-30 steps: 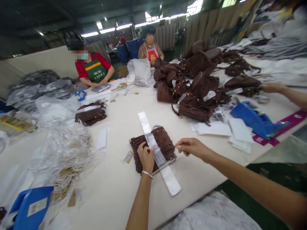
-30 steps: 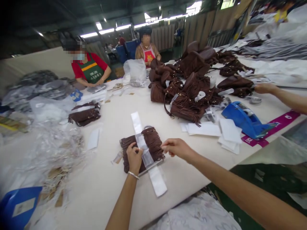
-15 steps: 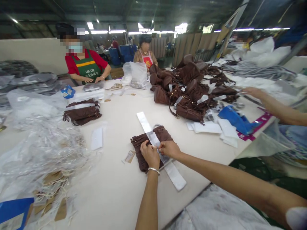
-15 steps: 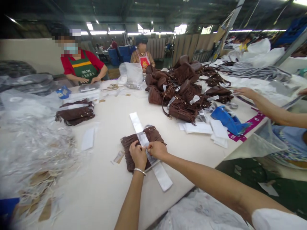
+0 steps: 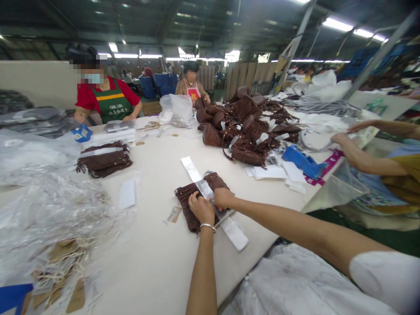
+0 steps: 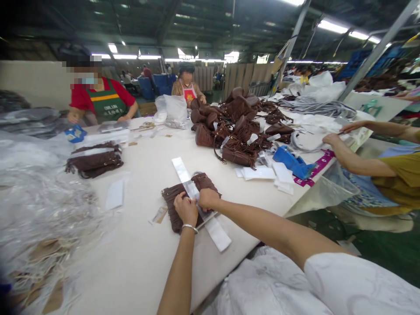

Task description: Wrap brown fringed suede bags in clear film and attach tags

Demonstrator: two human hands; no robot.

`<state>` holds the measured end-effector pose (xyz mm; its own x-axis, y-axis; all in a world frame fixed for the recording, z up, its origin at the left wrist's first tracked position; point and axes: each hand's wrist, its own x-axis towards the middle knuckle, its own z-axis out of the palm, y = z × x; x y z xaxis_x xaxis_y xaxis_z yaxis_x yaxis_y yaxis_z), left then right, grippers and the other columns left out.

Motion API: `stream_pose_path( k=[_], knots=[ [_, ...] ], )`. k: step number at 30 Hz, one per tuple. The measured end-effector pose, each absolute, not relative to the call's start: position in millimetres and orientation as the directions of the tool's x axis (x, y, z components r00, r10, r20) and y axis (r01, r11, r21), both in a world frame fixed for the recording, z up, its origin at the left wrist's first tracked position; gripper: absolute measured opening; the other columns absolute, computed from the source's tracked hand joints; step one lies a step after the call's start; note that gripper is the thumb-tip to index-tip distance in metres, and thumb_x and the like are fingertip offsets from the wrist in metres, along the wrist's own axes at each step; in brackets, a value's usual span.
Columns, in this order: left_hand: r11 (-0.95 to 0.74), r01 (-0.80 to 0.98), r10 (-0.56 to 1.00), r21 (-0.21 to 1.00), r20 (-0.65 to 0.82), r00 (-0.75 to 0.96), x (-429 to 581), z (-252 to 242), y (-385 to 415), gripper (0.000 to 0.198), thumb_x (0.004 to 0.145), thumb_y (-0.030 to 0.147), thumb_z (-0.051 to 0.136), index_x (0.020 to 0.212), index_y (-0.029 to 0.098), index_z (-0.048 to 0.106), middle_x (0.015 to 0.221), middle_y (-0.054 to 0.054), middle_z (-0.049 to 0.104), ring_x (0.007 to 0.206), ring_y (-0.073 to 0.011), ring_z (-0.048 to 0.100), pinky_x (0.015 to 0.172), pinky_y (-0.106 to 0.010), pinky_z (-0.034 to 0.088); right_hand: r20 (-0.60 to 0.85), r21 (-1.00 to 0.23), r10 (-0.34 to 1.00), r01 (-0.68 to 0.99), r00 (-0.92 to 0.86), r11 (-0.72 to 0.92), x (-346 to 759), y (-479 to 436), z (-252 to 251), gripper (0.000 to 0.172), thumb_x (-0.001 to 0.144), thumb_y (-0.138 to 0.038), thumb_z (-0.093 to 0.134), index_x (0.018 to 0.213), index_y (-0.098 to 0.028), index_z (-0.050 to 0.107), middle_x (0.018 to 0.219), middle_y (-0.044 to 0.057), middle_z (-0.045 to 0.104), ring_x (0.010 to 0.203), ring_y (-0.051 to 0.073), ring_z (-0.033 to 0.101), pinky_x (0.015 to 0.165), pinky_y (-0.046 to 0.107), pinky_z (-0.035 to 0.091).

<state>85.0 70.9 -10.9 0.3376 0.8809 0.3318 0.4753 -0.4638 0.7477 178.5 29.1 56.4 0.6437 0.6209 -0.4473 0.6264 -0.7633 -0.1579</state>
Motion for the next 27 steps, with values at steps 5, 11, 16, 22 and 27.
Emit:
stream_pose_path(
  k=[5, 11, 16, 22, 27],
  knots=[
    [-0.472, 0.47, 0.876, 0.746, 0.337, 0.345, 84.8, -14.3, 71.7, 0.013, 0.076, 0.02, 0.06, 0.063, 0.018, 0.062, 0.123, -0.015, 0.058, 0.126, -0.0318, 0.041, 0.111, -0.047, 0.03, -0.436, -0.153, 0.675, 0.69, 0.595, -0.707, 180.7, 25.9, 55.2, 0.034, 0.079, -0.043, 0.067, 0.076, -0.01, 0.072, 0.068, 0.013, 0.071, 0.069, 0.022, 0.069, 0.063, 0.026, 0.051],
    [-0.489, 0.459, 0.865, 0.741, 0.344, 0.366, 84.4, -16.9, 73.6, 0.015, 0.076, 0.022, 0.06, 0.062, 0.018, 0.062, 0.122, -0.016, 0.057, 0.126, -0.0325, 0.04, 0.111, -0.049, 0.03, -0.299, -0.107, 0.755, 0.766, 0.583, -0.634, 179.6, 5.9, 60.9, 0.047, 0.074, -0.055, 0.071, 0.099, -0.015, 0.07, 0.103, 0.016, 0.072, 0.099, 0.029, 0.067, 0.078, 0.031, 0.051],
    [-0.502, 0.458, 0.858, 0.733, 0.358, 0.369, 84.6, -17.0, 74.1, 0.017, 0.075, 0.024, 0.06, 0.059, 0.02, 0.061, 0.12, -0.014, 0.059, 0.125, -0.0322, 0.042, 0.11, -0.05, 0.03, -0.222, -0.106, 0.8, 0.802, 0.558, -0.588, 178.2, -8.9, 62.3, 0.049, 0.08, -0.056, 0.067, 0.106, -0.015, 0.064, 0.103, 0.016, 0.071, 0.099, 0.028, 0.067, 0.08, 0.031, 0.049],
    [-0.52, 0.478, 0.849, 0.708, 0.364, 0.383, 84.7, -14.8, 74.5, 0.02, 0.075, 0.025, 0.06, 0.056, 0.019, 0.058, 0.119, -0.014, 0.059, 0.121, -0.0316, 0.045, 0.109, -0.049, 0.032, -0.135, -0.141, 0.851, 0.84, 0.507, -0.523, 167.5, -25.6, 60.0, 0.04, 0.09, -0.048, 0.058, 0.108, -0.013, 0.058, 0.097, 0.017, 0.071, 0.094, 0.028, 0.068, 0.079, 0.033, 0.047],
    [-0.512, 0.489, 0.853, 0.706, 0.352, 0.385, 85.4, -12.9, 74.8, 0.023, 0.074, 0.026, 0.061, 0.053, 0.019, 0.055, 0.118, -0.013, 0.06, 0.121, -0.0313, 0.046, 0.108, -0.049, 0.033, -0.09, -0.192, 0.904, 0.883, 0.419, -0.428, 163.6, -47.4, 67.6, 0.032, 0.09, -0.043, 0.059, 0.106, -0.016, 0.059, 0.101, 0.015, 0.07, 0.095, 0.027, 0.066, 0.08, 0.033, 0.045]
  ],
)
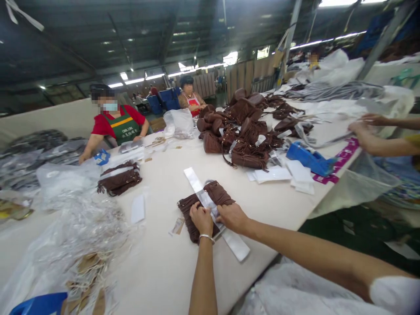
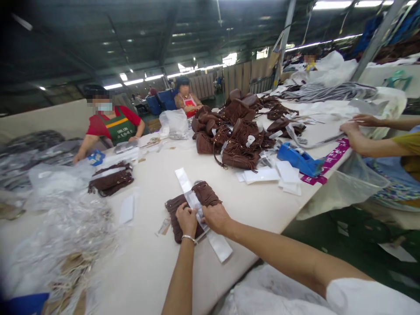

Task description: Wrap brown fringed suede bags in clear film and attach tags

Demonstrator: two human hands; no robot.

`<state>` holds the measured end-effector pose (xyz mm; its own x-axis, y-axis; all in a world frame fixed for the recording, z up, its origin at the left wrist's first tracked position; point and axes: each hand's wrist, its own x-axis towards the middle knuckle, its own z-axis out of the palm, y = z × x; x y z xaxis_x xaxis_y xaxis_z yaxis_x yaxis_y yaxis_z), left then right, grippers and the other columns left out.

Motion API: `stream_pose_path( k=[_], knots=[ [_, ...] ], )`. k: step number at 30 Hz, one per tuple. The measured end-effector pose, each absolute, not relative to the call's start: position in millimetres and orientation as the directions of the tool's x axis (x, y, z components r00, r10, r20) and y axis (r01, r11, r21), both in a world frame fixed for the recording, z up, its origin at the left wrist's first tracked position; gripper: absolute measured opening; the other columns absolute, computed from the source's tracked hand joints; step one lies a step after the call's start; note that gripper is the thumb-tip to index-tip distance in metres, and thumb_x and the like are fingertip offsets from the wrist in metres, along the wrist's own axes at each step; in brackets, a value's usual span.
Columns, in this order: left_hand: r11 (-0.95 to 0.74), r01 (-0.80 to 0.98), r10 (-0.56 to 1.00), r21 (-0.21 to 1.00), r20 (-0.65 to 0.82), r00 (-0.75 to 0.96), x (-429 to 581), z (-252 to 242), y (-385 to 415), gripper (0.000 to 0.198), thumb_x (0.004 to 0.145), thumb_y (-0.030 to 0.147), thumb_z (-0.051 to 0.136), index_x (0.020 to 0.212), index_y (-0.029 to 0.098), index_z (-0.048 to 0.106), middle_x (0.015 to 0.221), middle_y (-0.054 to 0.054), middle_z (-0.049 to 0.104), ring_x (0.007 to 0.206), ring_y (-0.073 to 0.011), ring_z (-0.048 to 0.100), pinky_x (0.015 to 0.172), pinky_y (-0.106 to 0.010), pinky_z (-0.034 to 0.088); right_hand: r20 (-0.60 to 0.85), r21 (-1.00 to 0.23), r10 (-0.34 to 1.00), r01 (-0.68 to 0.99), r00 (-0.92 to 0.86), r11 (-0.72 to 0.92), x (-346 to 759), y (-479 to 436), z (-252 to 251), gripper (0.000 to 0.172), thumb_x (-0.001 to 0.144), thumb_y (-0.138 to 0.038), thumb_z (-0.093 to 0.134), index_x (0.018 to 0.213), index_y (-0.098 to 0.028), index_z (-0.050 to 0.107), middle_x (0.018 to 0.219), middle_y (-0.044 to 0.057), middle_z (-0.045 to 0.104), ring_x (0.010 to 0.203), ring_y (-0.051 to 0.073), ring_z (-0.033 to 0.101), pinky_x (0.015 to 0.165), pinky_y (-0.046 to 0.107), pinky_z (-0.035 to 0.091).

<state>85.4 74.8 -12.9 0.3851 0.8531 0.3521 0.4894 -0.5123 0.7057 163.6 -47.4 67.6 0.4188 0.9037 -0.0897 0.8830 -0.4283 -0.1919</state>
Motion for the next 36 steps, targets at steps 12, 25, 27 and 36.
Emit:
stream_pose_path(
  k=[12, 25, 27, 36],
  knots=[
    [-0.504, 0.496, 0.851, 0.707, 0.308, 0.425, 84.4, -12.9, 77.0, 0.024, 0.079, 0.028, 0.059, 0.057, 0.02, 0.055, 0.121, -0.012, 0.058, 0.125, -0.0303, 0.043, 0.109, -0.049, 0.032, -0.17, -0.402, 0.856, 0.759, 0.488, -0.513, 214.8, -15.2, 62.5, 0.027, 0.096, -0.041, 0.047, 0.1, -0.021, 0.064, 0.099, 0.005, 0.071, 0.092, 0.019, 0.064, 0.069, 0.026, 0.037],
    [-0.515, 0.484, 0.831, 0.708, 0.275, 0.483, 82.1, -4.1, 77.2, 0.022, 0.083, 0.025, 0.056, 0.061, 0.019, 0.057, 0.124, -0.012, 0.057, 0.126, -0.0296, 0.043, 0.109, -0.051, 0.033, -0.263, -0.448, 0.893, 0.774, 0.366, -0.449, 222.6, -4.8, 63.9, 0.022, 0.081, -0.042, 0.066, 0.086, -0.02, 0.066, 0.087, 0.006, 0.07, 0.083, 0.021, 0.064, 0.064, 0.026, 0.038],
    [-0.512, 0.487, 0.833, 0.708, 0.27, 0.483, 82.2, -2.1, 76.7, 0.021, 0.083, 0.024, 0.056, 0.062, 0.02, 0.058, 0.124, -0.011, 0.057, 0.126, -0.0292, 0.044, 0.109, -0.051, 0.034, -0.279, -0.449, 0.897, 0.779, 0.344, -0.438, 226.3, -3.5, 67.9, 0.022, 0.08, -0.042, 0.067, 0.084, -0.02, 0.066, 0.086, 0.006, 0.07, 0.082, 0.021, 0.065, 0.064, 0.026, 0.038],
    [-0.487, 0.507, 0.848, 0.711, 0.247, 0.469, 82.3, 6.2, 73.2, 0.019, 0.083, 0.025, 0.057, 0.065, 0.02, 0.056, 0.124, -0.011, 0.056, 0.126, -0.028, 0.044, 0.109, -0.049, 0.034, -0.296, -0.518, 0.889, 0.723, 0.349, -0.457, 253.9, 17.5, 66.2, 0.023, 0.088, -0.041, 0.057, 0.09, -0.02, 0.066, 0.079, 0.004, 0.072, 0.076, 0.018, 0.066, 0.059, 0.024, 0.038]
  ],
)
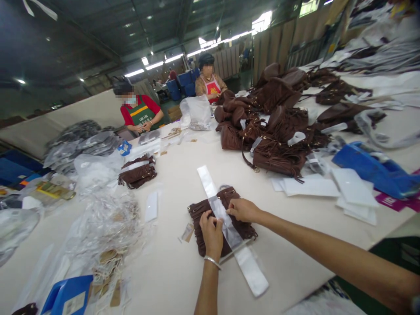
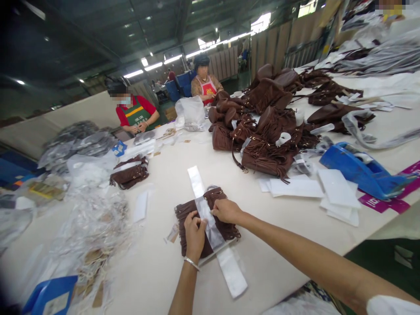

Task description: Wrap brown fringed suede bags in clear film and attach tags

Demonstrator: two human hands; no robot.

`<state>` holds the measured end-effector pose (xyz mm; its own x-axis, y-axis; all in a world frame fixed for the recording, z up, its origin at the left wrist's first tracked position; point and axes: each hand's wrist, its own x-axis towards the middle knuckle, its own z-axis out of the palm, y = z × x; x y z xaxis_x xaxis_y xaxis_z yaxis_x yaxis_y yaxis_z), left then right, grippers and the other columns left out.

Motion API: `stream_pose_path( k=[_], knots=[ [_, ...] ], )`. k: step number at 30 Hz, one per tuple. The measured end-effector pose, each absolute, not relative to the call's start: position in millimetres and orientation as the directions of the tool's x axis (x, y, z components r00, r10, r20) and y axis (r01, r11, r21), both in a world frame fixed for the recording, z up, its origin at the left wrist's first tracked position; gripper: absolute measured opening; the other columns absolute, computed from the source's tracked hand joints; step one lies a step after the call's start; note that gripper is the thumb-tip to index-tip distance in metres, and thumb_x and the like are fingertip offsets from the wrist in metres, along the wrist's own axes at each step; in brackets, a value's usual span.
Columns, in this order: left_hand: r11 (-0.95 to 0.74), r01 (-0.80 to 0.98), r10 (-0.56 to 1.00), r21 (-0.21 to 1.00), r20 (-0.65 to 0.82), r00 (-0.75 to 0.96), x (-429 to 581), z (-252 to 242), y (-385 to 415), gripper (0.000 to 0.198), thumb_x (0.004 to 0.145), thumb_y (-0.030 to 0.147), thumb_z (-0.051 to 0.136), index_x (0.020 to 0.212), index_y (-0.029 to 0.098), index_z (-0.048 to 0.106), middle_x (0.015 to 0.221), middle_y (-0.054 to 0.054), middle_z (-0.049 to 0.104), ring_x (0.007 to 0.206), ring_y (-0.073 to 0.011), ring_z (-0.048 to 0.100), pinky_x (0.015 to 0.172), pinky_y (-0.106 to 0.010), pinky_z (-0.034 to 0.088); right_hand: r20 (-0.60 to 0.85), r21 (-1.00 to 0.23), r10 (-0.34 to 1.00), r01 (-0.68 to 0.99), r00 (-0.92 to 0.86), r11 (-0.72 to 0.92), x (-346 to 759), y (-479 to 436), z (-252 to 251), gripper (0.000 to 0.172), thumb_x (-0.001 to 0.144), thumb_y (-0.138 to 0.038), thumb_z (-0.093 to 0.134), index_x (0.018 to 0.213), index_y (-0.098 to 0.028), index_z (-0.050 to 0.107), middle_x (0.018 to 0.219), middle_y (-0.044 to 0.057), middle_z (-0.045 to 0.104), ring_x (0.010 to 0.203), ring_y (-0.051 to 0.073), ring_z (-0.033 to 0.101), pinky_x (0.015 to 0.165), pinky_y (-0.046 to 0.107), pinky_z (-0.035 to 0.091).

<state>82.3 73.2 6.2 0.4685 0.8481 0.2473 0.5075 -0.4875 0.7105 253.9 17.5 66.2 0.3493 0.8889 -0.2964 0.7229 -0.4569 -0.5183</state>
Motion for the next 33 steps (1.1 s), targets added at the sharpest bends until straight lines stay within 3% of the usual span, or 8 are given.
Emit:
stream_pose_path(
  k=[4, 13, 18, 22, 24, 27, 33],
  knots=[
    [-0.474, 0.521, 0.855, 0.71, 0.228, 0.466, 82.9, 8.1, 73.3, 0.018, 0.084, 0.025, 0.057, 0.067, 0.02, 0.056, 0.125, -0.011, 0.054, 0.126, -0.0281, 0.043, 0.108, -0.05, 0.035, -0.326, -0.586, 0.892, 0.674, 0.312, -0.45, 252.7, 28.5, 58.1, 0.025, 0.091, -0.04, 0.052, 0.086, -0.02, 0.068, 0.063, -0.001, 0.069, 0.066, 0.014, 0.065, 0.057, 0.022, 0.037],
    [-0.526, 0.557, 0.824, 0.643, 0.223, 0.52, 82.9, 17.2, 69.6, 0.022, 0.09, 0.029, 0.051, 0.072, 0.019, 0.057, 0.13, -0.015, 0.052, 0.131, -0.0296, 0.04, 0.111, -0.051, 0.032, -0.291, -0.603, 0.898, 0.666, 0.329, -0.439, 252.0, 40.7, 56.6, 0.019, 0.087, -0.033, 0.058, 0.08, -0.019, 0.068, 0.062, 0.0, 0.069, 0.069, 0.015, 0.065, 0.058, 0.023, 0.037],
    [-0.578, 0.593, 0.794, 0.561, 0.22, 0.567, 76.8, 25.7, 70.1, 0.026, 0.095, 0.031, 0.044, 0.078, 0.017, 0.058, 0.125, -0.016, 0.057, 0.128, -0.0291, 0.045, 0.109, -0.053, 0.036, -0.196, -0.563, 0.921, 0.73, 0.338, -0.388, 258.4, 36.2, 64.4, 0.019, 0.09, -0.037, 0.057, 0.089, -0.02, 0.066, 0.083, 0.003, 0.071, 0.08, 0.018, 0.064, 0.066, 0.025, 0.038],
    [-0.557, 0.629, 0.825, 0.542, 0.274, 0.494, 77.7, 36.5, 83.1, 0.027, 0.098, 0.03, 0.037, 0.092, 0.016, 0.06, 0.127, -0.016, 0.057, 0.125, -0.0263, 0.05, 0.106, -0.05, 0.042, 0.085, -0.466, 0.927, 0.837, 0.366, -0.287, 270.8, 47.6, 63.7, 0.029, 0.1, -0.039, 0.04, 0.111, -0.021, 0.061, 0.106, 0.007, 0.066, 0.1, 0.02, 0.058, 0.082, 0.029, 0.038],
    [-0.593, 0.638, 0.805, 0.492, 0.33, 0.493, 83.3, 36.7, 90.1, 0.029, 0.099, 0.029, 0.037, 0.11, 0.013, 0.058, 0.137, -0.017, 0.051, 0.134, -0.0267, 0.042, 0.111, -0.051, 0.037, 0.173, -0.394, 0.923, 0.883, 0.344, -0.255, 275.4, 61.3, 56.8, 0.031, 0.101, -0.041, 0.04, 0.11, -0.022, 0.062, 0.109, 0.008, 0.064, 0.105, 0.021, 0.055, 0.087, 0.03, 0.037],
    [-0.649, 0.661, 0.76, 0.376, 0.347, 0.549, 94.6, 26.9, 94.9, 0.047, 0.098, 0.033, 0.041, 0.138, 0.01, 0.041, 0.15, -0.018, 0.037, 0.144, -0.0297, 0.025, 0.116, -0.057, 0.026, 0.133, -0.334, 0.936, 0.904, 0.327, -0.268, 278.5, 82.8, 39.6, 0.033, 0.1, -0.043, 0.041, 0.1, -0.02, 0.064, 0.101, 0.008, 0.064, 0.099, 0.022, 0.056, 0.086, 0.032, 0.036],
    [-0.624, 0.73, 0.781, 0.281, 0.263, 0.566, 104.2, 1.9, 89.5, 0.066, 0.097, 0.038, 0.041, 0.151, 0.008, 0.017, 0.158, -0.018, 0.023, 0.149, -0.0315, 0.008, 0.118, -0.063, 0.013, 0.105, -0.287, 0.941, 0.916, 0.322, -0.281, 280.3, 101.8, 10.5, 0.031, 0.099, -0.043, 0.045, 0.088, -0.018, 0.06, 0.091, 0.006, 0.065, 0.091, 0.023, 0.057, 0.084, 0.034, 0.034]
  ],
)
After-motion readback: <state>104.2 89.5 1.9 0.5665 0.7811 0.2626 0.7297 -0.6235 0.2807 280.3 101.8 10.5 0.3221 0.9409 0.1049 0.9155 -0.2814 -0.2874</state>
